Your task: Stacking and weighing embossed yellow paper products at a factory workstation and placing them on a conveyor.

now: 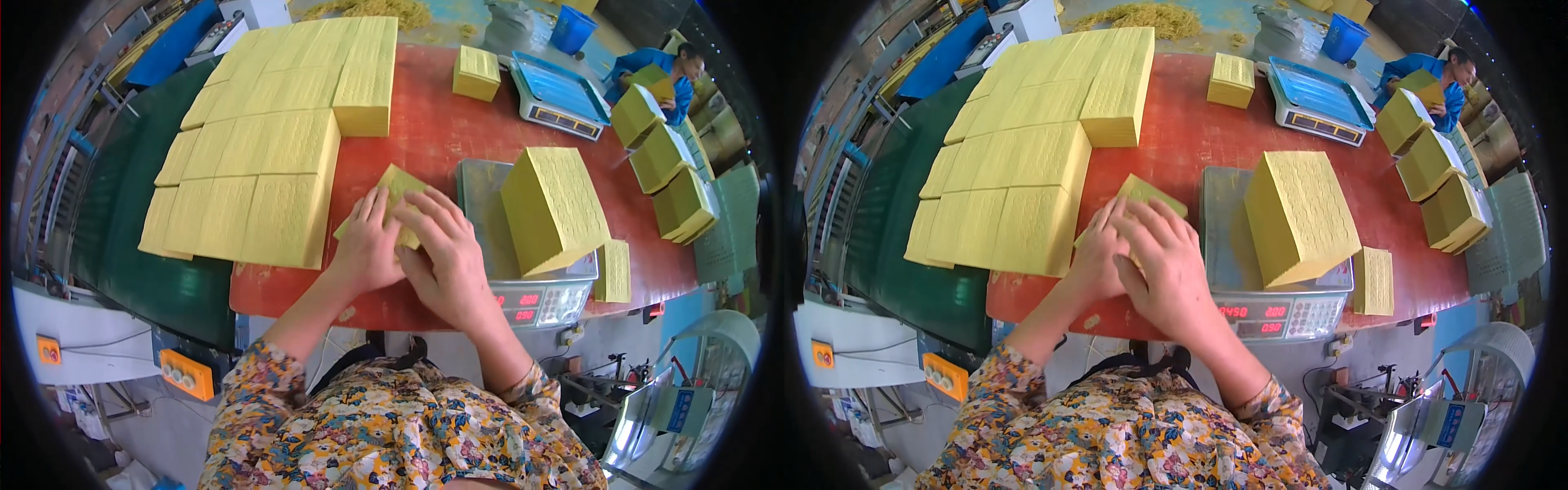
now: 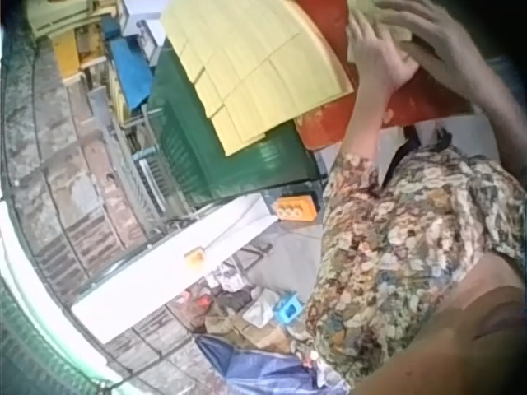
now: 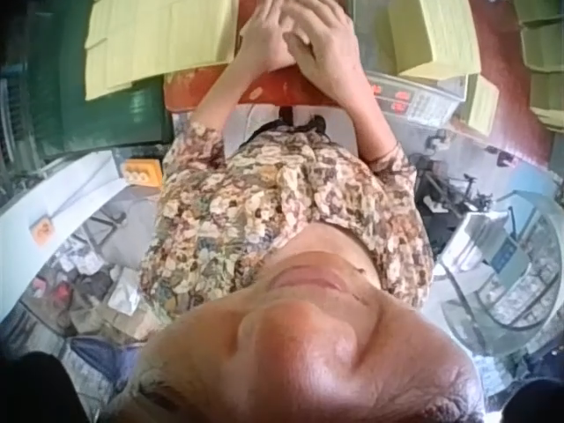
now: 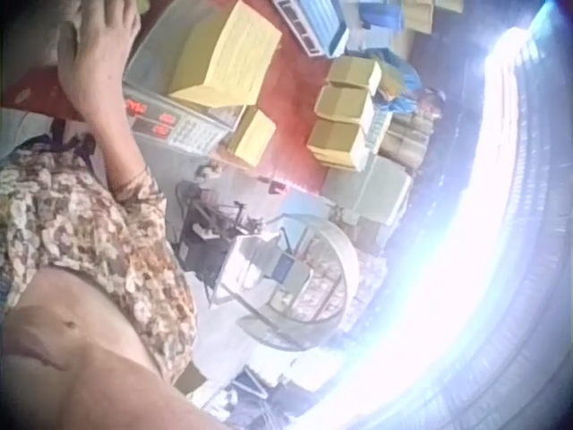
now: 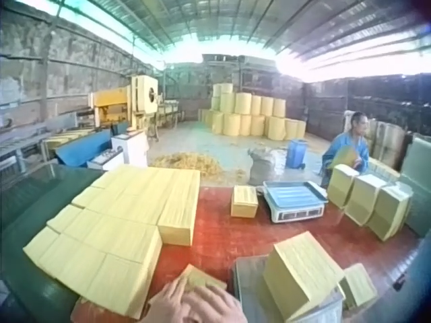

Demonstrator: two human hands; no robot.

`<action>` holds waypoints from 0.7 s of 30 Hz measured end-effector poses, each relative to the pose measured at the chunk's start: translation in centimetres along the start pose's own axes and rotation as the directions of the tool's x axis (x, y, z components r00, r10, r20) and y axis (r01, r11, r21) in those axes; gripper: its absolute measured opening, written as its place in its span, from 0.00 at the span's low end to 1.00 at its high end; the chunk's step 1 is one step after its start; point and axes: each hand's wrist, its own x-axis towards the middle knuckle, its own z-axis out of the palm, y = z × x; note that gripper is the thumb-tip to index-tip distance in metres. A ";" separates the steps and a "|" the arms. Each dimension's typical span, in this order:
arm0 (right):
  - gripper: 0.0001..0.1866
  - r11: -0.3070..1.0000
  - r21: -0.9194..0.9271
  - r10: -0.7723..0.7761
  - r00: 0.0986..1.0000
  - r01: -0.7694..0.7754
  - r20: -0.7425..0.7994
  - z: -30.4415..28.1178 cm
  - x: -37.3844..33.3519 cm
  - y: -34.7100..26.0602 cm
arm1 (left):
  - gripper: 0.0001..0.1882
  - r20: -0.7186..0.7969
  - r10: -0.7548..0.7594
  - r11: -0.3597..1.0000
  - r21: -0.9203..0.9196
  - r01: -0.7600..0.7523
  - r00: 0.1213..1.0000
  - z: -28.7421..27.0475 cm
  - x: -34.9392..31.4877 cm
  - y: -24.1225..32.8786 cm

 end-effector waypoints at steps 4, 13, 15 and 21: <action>0.23 0.999 -0.037 -0.013 0.996 0.016 0.090 0.8 0.3 2.7 | 0.39 0.173 0.159 0.976 -0.173 -0.129 0.972 -4.6 -5.4 1.9; 0.19 0.975 0.031 0.168 0.825 -0.218 0.540 4.6 -3.9 6.8 | 0.38 -0.198 -0.355 0.929 -0.185 0.321 0.914 -5.4 -16.0 7.2; 0.19 0.970 0.025 0.191 0.818 -0.243 0.543 3.7 -4.7 5.6 | 0.37 -0.163 -0.751 0.584 -0.616 0.529 0.640 -0.6 -21.5 9.7; 0.17 0.974 0.038 0.179 0.856 -0.225 0.485 3.1 -8.2 3.9 | 0.38 0.562 -0.750 -0.610 -0.791 -0.039 0.349 4.6 -20.3 12.7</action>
